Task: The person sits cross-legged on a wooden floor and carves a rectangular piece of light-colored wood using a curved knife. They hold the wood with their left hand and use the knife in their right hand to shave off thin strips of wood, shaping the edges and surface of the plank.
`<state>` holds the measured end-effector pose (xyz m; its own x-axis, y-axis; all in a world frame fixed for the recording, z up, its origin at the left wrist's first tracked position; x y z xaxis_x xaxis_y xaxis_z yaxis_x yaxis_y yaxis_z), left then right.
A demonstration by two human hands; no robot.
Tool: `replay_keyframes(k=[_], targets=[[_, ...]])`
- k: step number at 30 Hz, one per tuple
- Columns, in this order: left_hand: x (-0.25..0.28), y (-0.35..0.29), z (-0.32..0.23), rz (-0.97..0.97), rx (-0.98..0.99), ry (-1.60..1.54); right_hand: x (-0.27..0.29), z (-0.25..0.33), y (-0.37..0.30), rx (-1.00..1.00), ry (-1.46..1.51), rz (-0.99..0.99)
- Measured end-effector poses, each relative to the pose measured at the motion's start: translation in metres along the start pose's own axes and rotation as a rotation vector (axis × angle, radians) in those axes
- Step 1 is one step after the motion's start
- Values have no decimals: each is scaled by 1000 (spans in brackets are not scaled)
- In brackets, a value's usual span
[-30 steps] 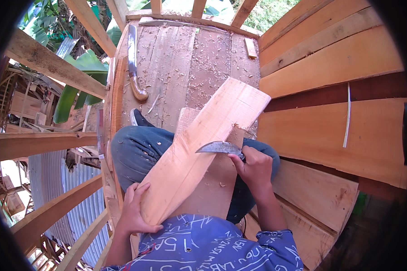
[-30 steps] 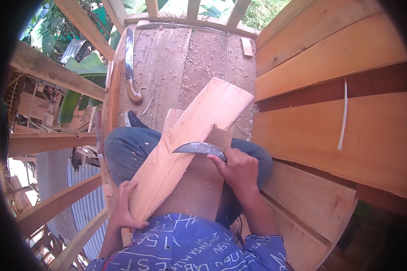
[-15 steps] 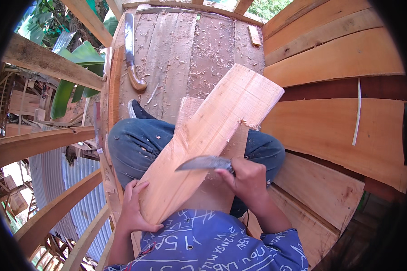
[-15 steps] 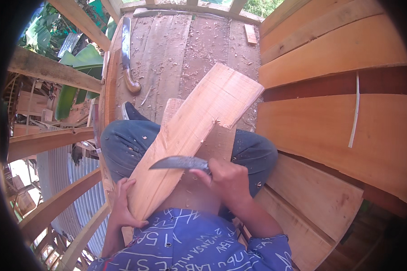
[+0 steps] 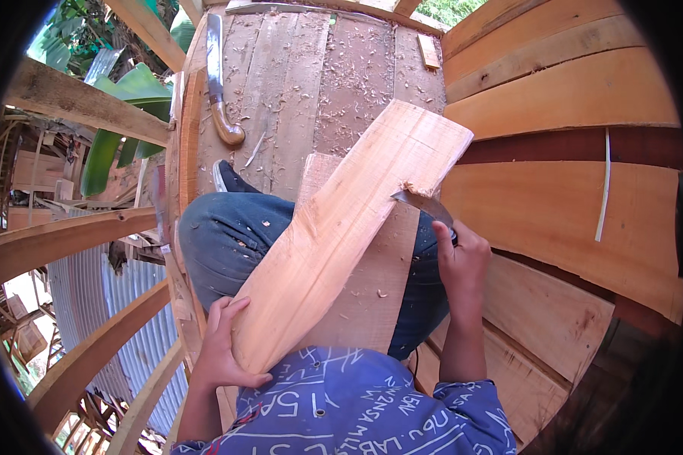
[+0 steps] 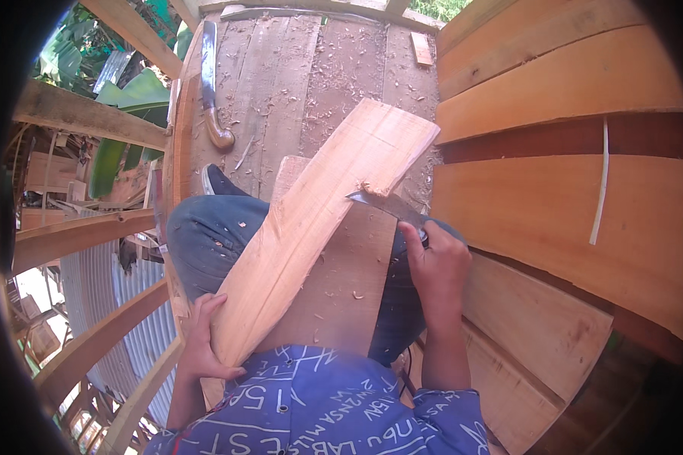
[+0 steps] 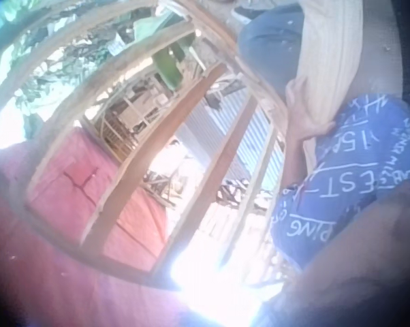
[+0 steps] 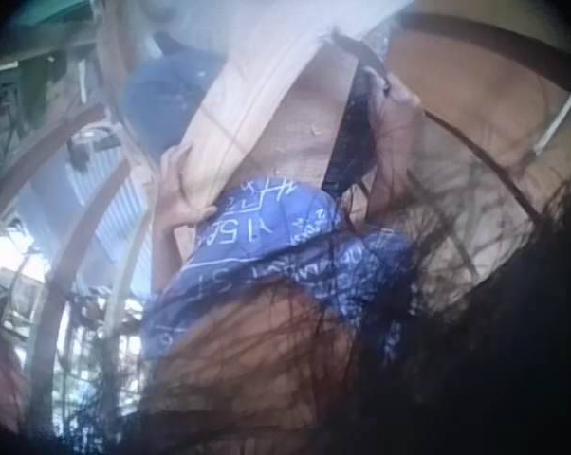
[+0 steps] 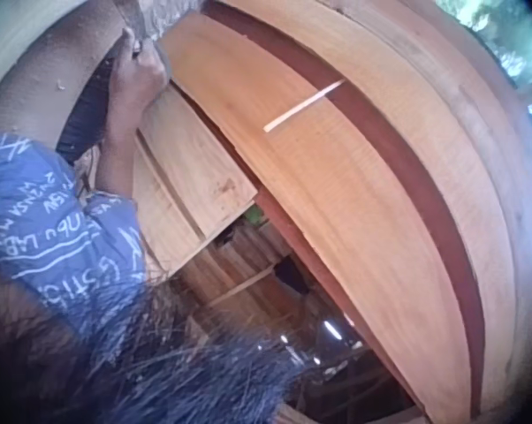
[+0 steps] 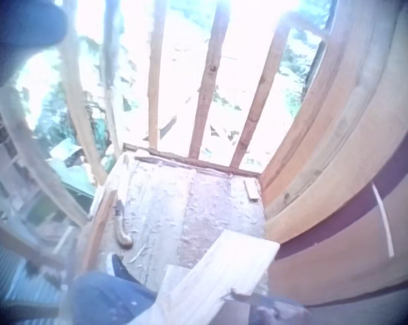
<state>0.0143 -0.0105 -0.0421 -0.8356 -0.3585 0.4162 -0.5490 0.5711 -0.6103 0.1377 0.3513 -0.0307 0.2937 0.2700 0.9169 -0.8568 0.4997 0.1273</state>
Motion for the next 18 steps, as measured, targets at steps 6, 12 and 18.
replay_keyframes(k=[6, 12, 18], targets=[[-2, 0, 1, -29, 3, 62, 3, 70, -28, 345, 157, 271], [-3, 0, 4, -23, 19, 54, -6, 19, -22, 62, 57, 28], [-6, -4, 7, -46, 4, 36, 1, 13, -11, 184, -53, 58]])
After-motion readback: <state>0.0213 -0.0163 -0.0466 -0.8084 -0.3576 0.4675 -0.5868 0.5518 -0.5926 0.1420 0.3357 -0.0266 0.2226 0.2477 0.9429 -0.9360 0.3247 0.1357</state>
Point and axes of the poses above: each hand's wrist, its own y-axis towards the middle knuckle, its own x-axis out of the back of the hand, z = x × y, the point moved 1 cm from there along y, towards the middle knuckle, and after that the axes turned 15 degrees about x, right-handed, at the moved point
